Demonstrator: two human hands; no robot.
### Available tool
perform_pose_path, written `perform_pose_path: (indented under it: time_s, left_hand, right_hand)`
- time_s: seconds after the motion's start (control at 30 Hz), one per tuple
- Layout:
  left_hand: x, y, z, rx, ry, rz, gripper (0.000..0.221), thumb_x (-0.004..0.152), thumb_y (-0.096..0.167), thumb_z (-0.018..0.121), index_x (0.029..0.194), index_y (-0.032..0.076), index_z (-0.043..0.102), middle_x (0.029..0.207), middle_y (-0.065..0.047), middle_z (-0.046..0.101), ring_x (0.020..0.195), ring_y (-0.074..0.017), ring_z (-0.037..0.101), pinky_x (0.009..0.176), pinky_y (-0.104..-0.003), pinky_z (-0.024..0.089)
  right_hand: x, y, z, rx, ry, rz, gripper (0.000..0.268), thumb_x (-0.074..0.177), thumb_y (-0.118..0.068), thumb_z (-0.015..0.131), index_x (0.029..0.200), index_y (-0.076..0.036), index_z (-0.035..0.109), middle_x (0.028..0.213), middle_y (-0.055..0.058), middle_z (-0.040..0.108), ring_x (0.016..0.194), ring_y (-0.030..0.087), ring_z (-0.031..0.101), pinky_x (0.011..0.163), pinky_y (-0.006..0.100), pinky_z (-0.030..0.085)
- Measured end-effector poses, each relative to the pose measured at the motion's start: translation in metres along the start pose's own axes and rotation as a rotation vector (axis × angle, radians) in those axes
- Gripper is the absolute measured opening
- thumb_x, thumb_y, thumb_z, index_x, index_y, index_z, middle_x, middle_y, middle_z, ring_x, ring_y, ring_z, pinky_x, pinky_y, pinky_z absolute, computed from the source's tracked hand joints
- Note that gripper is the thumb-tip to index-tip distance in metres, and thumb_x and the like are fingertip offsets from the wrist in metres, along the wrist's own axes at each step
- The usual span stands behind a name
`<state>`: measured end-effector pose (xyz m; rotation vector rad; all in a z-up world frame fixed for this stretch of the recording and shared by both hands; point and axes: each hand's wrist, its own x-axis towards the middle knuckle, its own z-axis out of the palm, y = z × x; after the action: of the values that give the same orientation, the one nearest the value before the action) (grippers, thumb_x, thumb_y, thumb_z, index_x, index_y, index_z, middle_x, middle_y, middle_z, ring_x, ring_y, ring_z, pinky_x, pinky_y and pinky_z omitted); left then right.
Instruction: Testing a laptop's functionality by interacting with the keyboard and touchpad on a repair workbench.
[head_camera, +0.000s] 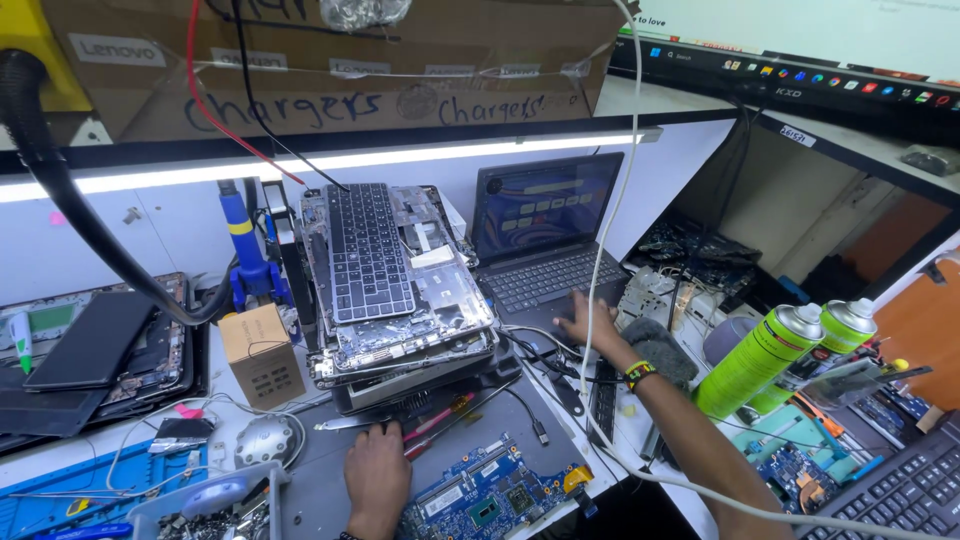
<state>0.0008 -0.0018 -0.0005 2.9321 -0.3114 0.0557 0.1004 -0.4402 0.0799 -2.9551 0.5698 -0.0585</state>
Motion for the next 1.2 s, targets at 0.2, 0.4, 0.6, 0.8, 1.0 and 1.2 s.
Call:
perform_pose_path:
  time_s: [0.2,0.4,0.6,0.8,1.0,1.2]
  left_hand:
    - [-0.001,0.003,-0.008,0.014,-0.041,-0.012,0.029,0.088,0.012,0.064,0.116,0.019,0.065,0.110,-0.007,0.069,0.105,-0.0295,0.065,0.085,-0.043,0.057]
    - [0.005,-0.005,0.015,-0.020,0.024,0.004,0.026,0.085,0.006,0.057,0.108,0.016,0.065,0.104,-0.008,0.067,0.100,-0.0334,0.064,0.080,-0.048,0.057]
    - [0.008,-0.007,0.021,-0.009,0.016,0.002,0.027,0.084,0.008,0.060,0.110,0.016,0.064,0.104,-0.008,0.067,0.100,-0.0339,0.064,0.080,-0.048,0.057]
    - [0.004,-0.004,0.013,-0.008,0.020,-0.004,0.028,0.084,0.007,0.058,0.109,0.017,0.065,0.103,-0.008,0.068,0.100,-0.0335,0.064,0.080,-0.047,0.057]
    - [0.004,-0.005,0.017,0.005,0.067,-0.004,0.026,0.081,0.009,0.061,0.106,0.018,0.065,0.101,-0.007,0.067,0.099,-0.0332,0.064,0.079,-0.047,0.057]
    - [0.003,-0.002,0.006,-0.018,-0.027,-0.031,0.029,0.085,0.009,0.059,0.112,0.018,0.065,0.107,-0.007,0.068,0.103,-0.0322,0.064,0.085,-0.046,0.057]
  right_hand:
    - [-0.003,0.003,0.042,-0.018,0.028,-0.045,0.075,0.094,-0.067,0.049,0.150,-0.016,0.040,0.145,0.016,0.053,0.138,0.039,0.047,0.110,0.066,0.032]
    - [-0.001,0.003,0.062,0.132,0.123,-0.184,0.068,0.098,-0.061,0.039,0.150,-0.016,0.038,0.154,0.015,0.048,0.153,0.049,0.021,0.110,0.072,0.023]
    - [-0.024,-0.012,0.058,0.150,0.259,-0.195,0.069,0.099,-0.061,0.041,0.146,-0.010,0.042,0.147,0.020,0.054,0.153,0.053,0.021,0.109,0.074,0.021]
    - [-0.022,-0.012,0.056,0.172,0.300,-0.096,0.081,0.096,-0.074,0.029,0.146,-0.012,0.043,0.145,0.015,0.057,0.153,0.050,0.019,0.113,0.065,0.016]
    - [-0.019,-0.007,0.063,0.196,0.254,-0.187,0.085,0.094,-0.075,0.031,0.148,-0.009,0.039,0.150,0.019,0.053,0.156,0.051,0.015,0.112,0.070,0.015]
    - [-0.020,-0.008,0.061,0.213,0.311,-0.179,0.082,0.095,-0.074,0.031,0.146,-0.011,0.043,0.144,0.013,0.056,0.142,0.045,0.033,0.114,0.064,0.017]
